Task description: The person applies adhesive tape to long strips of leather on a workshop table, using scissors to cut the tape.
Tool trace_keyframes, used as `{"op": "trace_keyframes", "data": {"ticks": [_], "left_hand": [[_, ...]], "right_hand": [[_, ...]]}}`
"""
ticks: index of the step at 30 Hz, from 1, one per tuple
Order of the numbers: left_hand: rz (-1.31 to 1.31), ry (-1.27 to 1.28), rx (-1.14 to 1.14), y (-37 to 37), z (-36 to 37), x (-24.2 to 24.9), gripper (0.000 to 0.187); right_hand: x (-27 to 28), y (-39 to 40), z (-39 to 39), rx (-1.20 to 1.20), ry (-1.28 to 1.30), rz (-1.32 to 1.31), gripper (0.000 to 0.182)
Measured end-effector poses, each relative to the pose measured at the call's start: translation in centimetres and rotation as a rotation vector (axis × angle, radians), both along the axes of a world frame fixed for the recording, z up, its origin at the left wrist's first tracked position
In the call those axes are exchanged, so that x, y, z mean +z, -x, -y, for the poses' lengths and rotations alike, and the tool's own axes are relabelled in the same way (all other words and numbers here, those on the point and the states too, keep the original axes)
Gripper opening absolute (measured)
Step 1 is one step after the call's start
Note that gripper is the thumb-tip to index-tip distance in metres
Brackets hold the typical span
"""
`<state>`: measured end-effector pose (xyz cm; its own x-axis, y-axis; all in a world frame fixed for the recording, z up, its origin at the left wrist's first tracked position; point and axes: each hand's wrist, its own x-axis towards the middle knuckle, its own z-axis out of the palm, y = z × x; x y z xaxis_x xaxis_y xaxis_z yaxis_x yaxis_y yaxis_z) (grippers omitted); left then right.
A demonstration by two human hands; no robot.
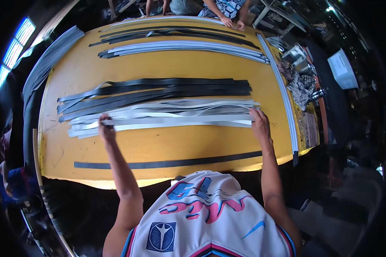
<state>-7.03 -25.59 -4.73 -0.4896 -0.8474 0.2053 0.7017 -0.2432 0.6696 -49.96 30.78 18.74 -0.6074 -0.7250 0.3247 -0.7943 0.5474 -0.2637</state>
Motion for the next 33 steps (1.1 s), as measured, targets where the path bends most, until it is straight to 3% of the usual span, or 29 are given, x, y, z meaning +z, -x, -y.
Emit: {"op": "trace_keyframes", "data": {"ticks": [2, 4, 8, 10, 12, 14, 16, 17, 18, 20, 22, 26, 28, 29, 31, 33], "left_hand": [[0.177, -0.392, 0.411, -2.3, 2.6, 4.7, 0.033], [0.108, -0.251, 0.444, -7.9, 9.0, 2.3, 0.037], [0.130, -0.129, 0.500, -16.9, 14.8, 6.4, 0.045], [-0.096, 0.341, 0.054, -20.2, 14.8, 8.9, 0.046], [-0.054, 0.181, 0.215, -20.4, 11.8, 13.0, 0.045], [-0.042, 0.094, 0.233, -19.3, 7.8, 17.5, 0.040], [-0.148, 0.195, 0.069, -19.3, 5.6, 19.9, 0.037], [-0.160, 0.168, 0.098, -19.3, 4.9, 21.2, 0.037], [-0.096, 0.002, 0.394, -16.8, 1.4, 24.9, 0.031], [-0.146, 0.425, 0.042, -16.6, -0.7, 29.3, 0.023], [-0.114, 0.296, 0.341, -19.0, -1.6, 33.7, 0.020], [-0.129, 0.483, 0.344, -24.2, -8.2, 46.8, 0.014], [-0.107, 0.443, 0.351, -33.0, -5.6, 50.6, 0.019], [-0.125, 0.558, 0.302, -32.5, -8.5, 53.3, 0.022], [-0.104, 0.585, 0.357, -33.0, -15.2, 54.3, 0.022], [-0.087, 0.629, 0.390, -32.5, -20.8, 55.8, 0.023]], "right_hand": [[1.7, -0.2, -1.3, -0.042, -0.027, -0.051, 0.037], [1.7, -0.5, -2.6, -0.031, -0.055, -0.029, 0.035], [0.0, 0.0, -4.1, -0.082, -0.175, -0.085, 0.033], [-2.2, 1.6, -5.8, -0.148, -0.175, -0.104, 0.032], [-4.6, 4.0, -7.6, -0.213, -0.167, -0.131, 0.030], [-6.6, 6.3, -8.9, -0.194, -0.183, -0.137, 0.026], [-7.4, 8.0, -9.2, -0.188, -0.186, -0.077, 0.024], [-7.8, 8.4, -9.3, -0.167, -0.197, -0.012, 0.022], [-8.4, 8.7, -9.5, -0.172, -0.190, -0.016, 0.022], [-9.4, 9.3, -9.1, -0.137, -0.295, 0.020, 0.020], [-10.7, 10.3, -8.8, -0.094, -0.274, 0.032, 0.021], [-12.4, 11.0, -8.4, 0.110, -0.191, 0.019, 0.026], [-12.4, 10.8, -8.1, 0.177, -0.158, 0.042, 0.034], [-13.4, 11.0, -7.9, 0.165, -0.091, 0.005, 0.031], [-15.3, 11.1, -7.8, 0.190, -0.016, -0.024, 0.029], [-16.1, 11.4, -7.1, 0.058, 0.055, -0.009, 0.019]]}}
